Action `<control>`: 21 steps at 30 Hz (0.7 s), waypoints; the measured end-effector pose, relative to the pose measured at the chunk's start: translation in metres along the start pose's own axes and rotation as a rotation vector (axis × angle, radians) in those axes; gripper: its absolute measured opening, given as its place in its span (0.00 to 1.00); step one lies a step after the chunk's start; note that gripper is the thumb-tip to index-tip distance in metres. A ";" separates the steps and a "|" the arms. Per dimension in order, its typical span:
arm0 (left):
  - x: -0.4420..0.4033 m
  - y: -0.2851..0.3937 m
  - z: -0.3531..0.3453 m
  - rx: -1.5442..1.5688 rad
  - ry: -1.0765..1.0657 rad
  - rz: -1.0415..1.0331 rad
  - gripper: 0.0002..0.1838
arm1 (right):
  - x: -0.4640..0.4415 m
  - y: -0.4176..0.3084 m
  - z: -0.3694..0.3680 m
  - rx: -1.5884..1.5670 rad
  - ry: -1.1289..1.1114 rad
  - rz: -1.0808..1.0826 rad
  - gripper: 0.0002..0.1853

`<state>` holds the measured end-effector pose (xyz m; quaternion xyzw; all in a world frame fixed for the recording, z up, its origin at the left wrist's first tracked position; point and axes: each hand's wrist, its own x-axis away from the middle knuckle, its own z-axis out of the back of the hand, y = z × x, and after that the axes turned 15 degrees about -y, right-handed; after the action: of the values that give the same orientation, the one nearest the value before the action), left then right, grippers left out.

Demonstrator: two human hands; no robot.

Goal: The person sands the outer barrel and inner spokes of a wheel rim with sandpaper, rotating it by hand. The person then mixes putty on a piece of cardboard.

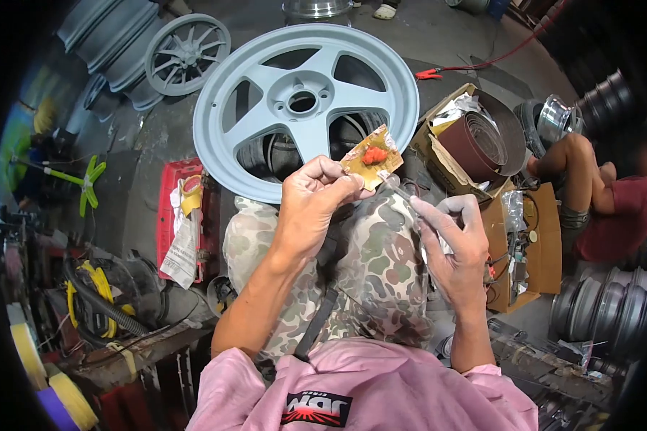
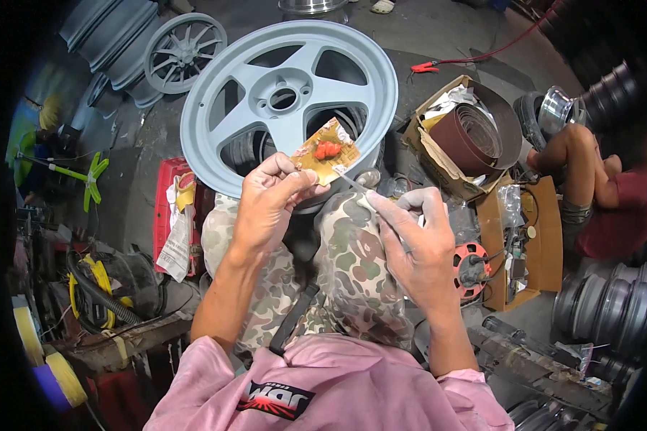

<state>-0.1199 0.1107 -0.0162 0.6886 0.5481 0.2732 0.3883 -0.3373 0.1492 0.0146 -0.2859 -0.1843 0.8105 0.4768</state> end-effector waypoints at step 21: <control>0.000 0.000 0.004 0.059 -0.006 0.016 0.07 | -0.001 0.007 0.000 -0.037 -0.007 0.003 0.21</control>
<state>-0.1165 0.1098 -0.0184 0.7049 0.5492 0.2582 0.3671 -0.3412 0.1449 0.0109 -0.2923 -0.2004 0.8086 0.4696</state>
